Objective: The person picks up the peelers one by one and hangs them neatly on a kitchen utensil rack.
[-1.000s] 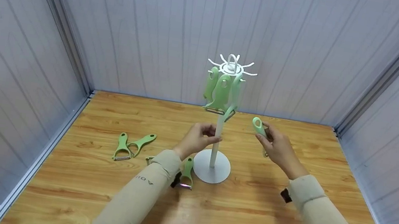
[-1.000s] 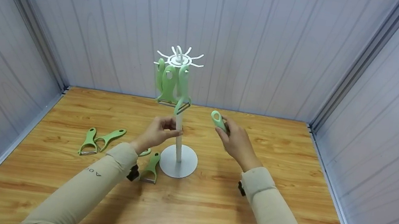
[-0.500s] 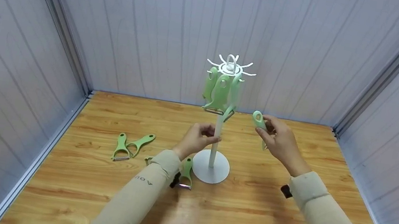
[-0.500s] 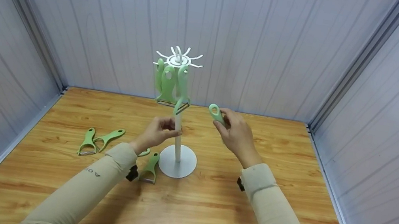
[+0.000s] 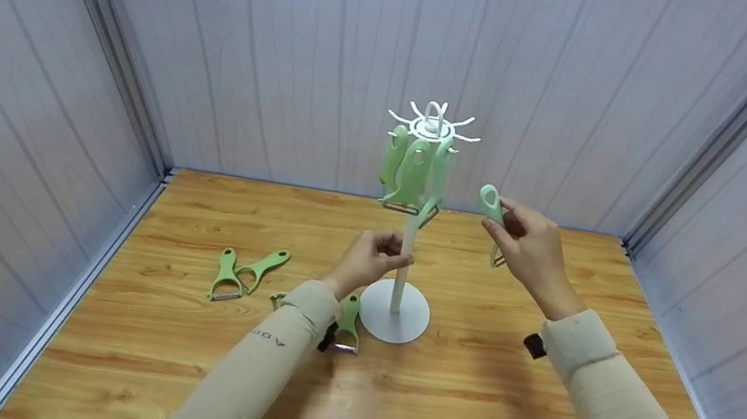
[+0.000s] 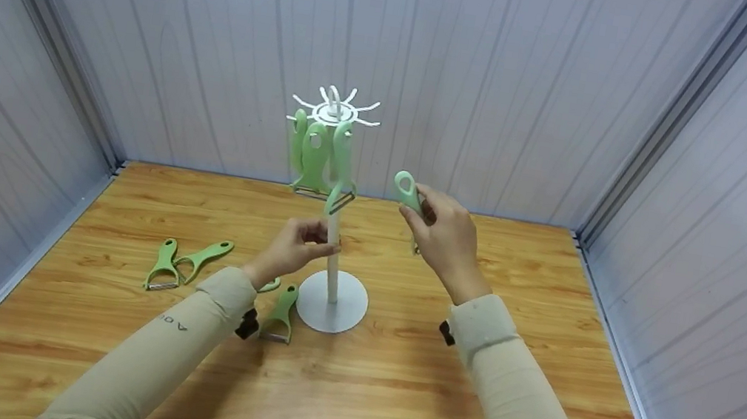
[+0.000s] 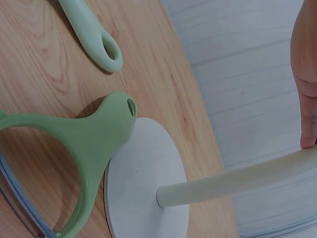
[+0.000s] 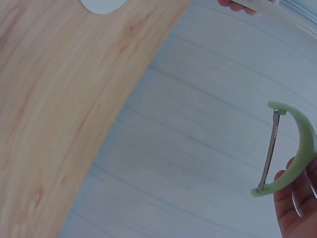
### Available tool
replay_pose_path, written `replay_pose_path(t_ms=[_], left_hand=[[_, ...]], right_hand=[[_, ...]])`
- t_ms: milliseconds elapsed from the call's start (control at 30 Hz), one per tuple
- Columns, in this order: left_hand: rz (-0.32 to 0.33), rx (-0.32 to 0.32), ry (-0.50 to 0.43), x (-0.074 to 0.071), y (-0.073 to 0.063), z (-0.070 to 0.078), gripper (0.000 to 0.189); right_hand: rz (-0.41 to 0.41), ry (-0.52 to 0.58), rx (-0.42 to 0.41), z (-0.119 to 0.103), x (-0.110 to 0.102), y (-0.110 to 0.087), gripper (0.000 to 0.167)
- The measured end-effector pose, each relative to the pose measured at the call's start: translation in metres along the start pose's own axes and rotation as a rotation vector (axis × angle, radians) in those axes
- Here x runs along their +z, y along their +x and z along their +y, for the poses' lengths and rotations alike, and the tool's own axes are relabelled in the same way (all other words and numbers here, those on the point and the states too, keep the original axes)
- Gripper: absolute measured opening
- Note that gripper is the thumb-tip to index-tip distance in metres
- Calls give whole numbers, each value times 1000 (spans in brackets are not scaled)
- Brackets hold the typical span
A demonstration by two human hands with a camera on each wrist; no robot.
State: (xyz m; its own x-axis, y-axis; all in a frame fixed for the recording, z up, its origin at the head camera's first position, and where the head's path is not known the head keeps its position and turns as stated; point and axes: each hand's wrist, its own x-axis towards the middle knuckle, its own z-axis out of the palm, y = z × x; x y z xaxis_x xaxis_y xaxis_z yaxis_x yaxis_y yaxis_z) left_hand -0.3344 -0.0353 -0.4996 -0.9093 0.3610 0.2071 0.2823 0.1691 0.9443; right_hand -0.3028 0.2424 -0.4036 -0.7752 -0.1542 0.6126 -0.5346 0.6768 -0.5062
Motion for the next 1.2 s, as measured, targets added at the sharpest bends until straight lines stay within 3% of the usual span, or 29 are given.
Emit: replay_pose_path(t_ms=[400,1200], left_hand=[[2,6,-1,0,1,0,14],[9,9,19,0,0,-1,16]], right_hand=[[73,26,-89,-17,-7,15,33],[120,110,-150,-57,-24,40,35]])
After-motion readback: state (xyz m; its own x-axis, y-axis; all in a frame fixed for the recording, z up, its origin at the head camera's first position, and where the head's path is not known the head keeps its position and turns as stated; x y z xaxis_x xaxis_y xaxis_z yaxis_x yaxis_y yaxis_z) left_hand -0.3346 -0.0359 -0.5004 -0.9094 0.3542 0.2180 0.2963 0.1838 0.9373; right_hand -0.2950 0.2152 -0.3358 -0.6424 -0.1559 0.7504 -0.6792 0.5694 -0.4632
